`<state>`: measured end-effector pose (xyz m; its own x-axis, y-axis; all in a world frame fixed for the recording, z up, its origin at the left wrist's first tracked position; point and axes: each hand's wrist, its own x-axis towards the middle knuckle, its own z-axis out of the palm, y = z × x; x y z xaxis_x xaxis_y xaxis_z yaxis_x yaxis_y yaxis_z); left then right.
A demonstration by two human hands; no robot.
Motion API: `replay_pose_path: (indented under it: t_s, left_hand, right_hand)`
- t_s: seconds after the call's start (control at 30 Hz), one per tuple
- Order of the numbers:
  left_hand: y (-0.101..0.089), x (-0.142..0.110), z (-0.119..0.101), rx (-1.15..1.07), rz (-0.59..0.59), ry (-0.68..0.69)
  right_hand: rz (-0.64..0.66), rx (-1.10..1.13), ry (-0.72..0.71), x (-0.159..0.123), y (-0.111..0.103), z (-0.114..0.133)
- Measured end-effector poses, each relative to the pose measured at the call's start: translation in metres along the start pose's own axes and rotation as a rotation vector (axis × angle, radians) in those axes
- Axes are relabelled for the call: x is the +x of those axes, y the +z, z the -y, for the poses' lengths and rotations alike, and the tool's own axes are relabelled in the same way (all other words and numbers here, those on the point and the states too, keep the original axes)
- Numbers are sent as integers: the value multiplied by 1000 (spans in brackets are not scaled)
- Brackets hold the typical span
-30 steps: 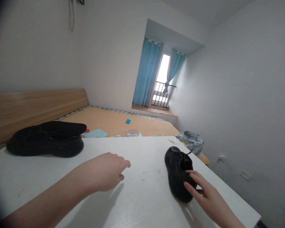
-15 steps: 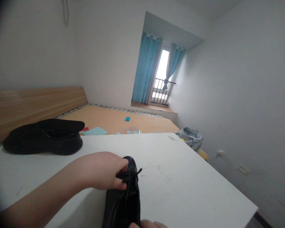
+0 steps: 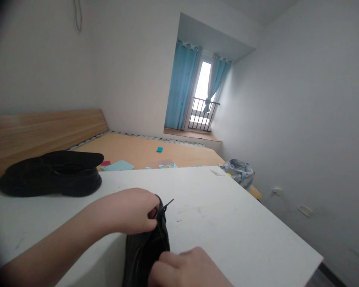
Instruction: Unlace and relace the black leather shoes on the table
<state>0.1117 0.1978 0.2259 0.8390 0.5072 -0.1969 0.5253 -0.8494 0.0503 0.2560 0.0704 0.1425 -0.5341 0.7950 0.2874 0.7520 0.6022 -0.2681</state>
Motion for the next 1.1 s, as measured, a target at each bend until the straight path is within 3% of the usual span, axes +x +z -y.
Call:
replay_pose_path:
  t_s: [0.03, 0.1, 0.2, 0.33, 0.47, 0.57, 0.7, 0.8, 0.97, 1.1]
  left_hand:
    - [0, 1, 1, -8, 3, 6]
    - [2, 2, 3, -27, 6, 30]
    - [4, 4, 5, -45, -10, 73]
    - [6, 7, 7, -54, -26, 92]
    - [1, 8, 12, -131, -101, 129]
    - [-7, 7, 18, -373, -251, 77]
    - [-15, 8, 25, -953, -531, 102]
    - [-14, 10, 25, -1042, -640, 168]
    - [-9, 6, 21, -751, -425, 122]
    - [-11, -1, 20, -450, -204, 18]
  right_hand:
    - [16, 136, 67, 7, -14, 0]
    - [-94, 244, 275, 22, -35, -5]
    - [-206, 277, 392, 44, -38, -29]
    - [-298, 636, 343, 57, -3, -69]
    - [-288, 734, 323, 50, 23, -80]
    - [-289, 763, 274, 44, 22, -70]
    - [-204, 650, 195, 42, 10, -57]
    - [-189, 556, 199, 43, 6, -51]
    - [-360, 636, 225, 46, 13, -48]
    - [-383, 954, 295, 48, 15, -53]
